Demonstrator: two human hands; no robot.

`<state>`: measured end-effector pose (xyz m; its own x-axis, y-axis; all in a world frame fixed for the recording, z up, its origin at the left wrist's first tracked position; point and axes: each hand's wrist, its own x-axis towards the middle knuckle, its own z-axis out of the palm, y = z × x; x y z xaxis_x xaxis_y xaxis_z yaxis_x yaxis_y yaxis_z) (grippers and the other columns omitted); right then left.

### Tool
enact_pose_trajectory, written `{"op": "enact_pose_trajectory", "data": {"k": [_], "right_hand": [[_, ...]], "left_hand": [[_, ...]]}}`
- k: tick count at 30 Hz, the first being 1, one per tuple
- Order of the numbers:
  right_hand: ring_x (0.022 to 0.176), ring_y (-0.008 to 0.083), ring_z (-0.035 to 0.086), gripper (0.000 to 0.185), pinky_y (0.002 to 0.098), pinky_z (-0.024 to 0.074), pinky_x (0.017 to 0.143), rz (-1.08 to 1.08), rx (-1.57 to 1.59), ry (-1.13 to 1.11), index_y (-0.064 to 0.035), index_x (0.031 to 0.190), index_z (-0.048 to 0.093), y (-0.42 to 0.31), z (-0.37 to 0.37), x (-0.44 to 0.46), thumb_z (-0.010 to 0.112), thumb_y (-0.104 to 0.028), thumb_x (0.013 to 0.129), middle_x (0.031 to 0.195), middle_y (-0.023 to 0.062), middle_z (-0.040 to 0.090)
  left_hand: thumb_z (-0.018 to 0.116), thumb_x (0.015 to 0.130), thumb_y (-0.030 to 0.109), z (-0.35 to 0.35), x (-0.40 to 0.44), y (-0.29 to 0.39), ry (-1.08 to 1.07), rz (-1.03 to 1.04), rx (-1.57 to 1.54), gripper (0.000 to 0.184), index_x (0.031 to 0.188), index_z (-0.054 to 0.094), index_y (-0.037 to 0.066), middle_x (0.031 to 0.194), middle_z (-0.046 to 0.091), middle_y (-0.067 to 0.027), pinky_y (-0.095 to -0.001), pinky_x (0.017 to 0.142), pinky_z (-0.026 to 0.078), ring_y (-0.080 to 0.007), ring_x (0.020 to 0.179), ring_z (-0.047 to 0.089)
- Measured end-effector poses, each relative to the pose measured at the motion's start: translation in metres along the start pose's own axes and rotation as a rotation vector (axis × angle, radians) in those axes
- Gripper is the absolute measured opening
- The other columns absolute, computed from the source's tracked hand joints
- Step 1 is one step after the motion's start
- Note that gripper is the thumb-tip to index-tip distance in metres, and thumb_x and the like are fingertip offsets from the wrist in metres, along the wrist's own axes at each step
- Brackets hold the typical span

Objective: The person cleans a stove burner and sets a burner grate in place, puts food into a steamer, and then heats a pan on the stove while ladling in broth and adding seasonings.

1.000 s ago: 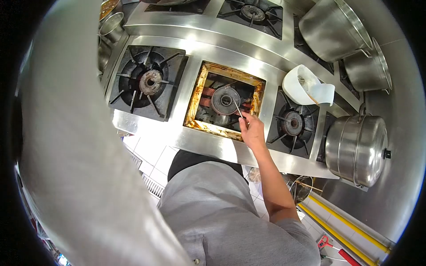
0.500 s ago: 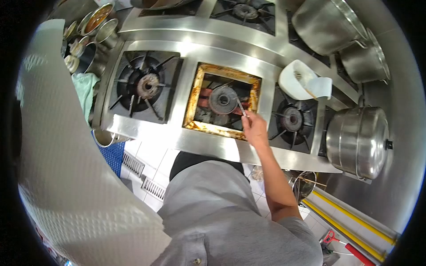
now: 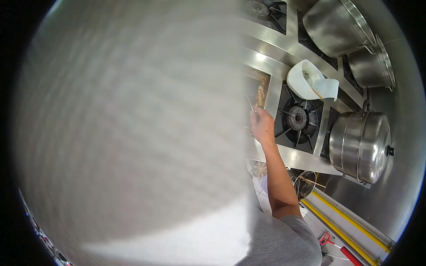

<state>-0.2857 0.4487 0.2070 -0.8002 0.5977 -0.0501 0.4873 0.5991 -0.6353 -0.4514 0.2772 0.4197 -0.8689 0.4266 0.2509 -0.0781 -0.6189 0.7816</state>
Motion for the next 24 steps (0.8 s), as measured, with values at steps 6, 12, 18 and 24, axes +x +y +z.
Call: {"op": "enact_pose_trajectory", "data": {"k": [6,12,18,24], "right_hand": [[0.073,0.0278,0.064,0.027,0.0383,0.0514,0.069,-0.007,0.044,0.013,-0.0015,0.111,0.068,-0.005,0.003,0.005,0.064,-0.018,0.090,0.084,0.0170,0.065],[0.078,0.0318,0.065,0.025,0.0392,0.0515,0.071,-0.051,-0.004,-0.027,-0.0022,0.108,0.069,0.001,0.008,0.012,0.064,-0.019,0.091,0.091,0.0195,0.066],[0.083,0.0361,0.066,0.024,0.0437,0.0523,0.073,-0.369,-0.125,-0.023,-0.0027,0.103,0.069,0.013,0.027,0.035,0.061,-0.022,0.092,0.096,0.0205,0.068],[0.083,0.0371,0.066,0.024,0.0441,0.0523,0.074,-0.569,-0.322,-0.200,-0.0025,0.103,0.069,0.006,0.061,0.099,0.060,-0.021,0.092,0.095,0.0207,0.068]], "left_hand": [[0.053,0.089,0.000,0.000,0.005,0.002,0.004,0.015,0.004,0.036,0.123,0.048,-0.010,0.106,0.066,-0.0199,-0.0297,0.078,0.056,-0.0202,0.087,0.069],[0.052,0.089,-0.001,-0.006,0.008,-0.001,0.013,0.044,-0.013,0.036,0.124,0.048,-0.011,0.107,0.065,-0.0205,-0.0300,0.079,0.056,-0.0207,0.088,0.069],[0.052,0.089,-0.001,-0.005,0.008,0.007,0.004,0.061,-0.021,0.037,0.124,0.047,-0.011,0.107,0.065,-0.0212,-0.0304,0.079,0.057,-0.0213,0.088,0.069],[0.051,0.089,-0.002,0.010,-0.022,0.031,0.007,0.075,-0.063,0.038,0.125,0.047,-0.012,0.108,0.065,-0.0218,-0.0308,0.080,0.057,-0.0218,0.089,0.069]]}}
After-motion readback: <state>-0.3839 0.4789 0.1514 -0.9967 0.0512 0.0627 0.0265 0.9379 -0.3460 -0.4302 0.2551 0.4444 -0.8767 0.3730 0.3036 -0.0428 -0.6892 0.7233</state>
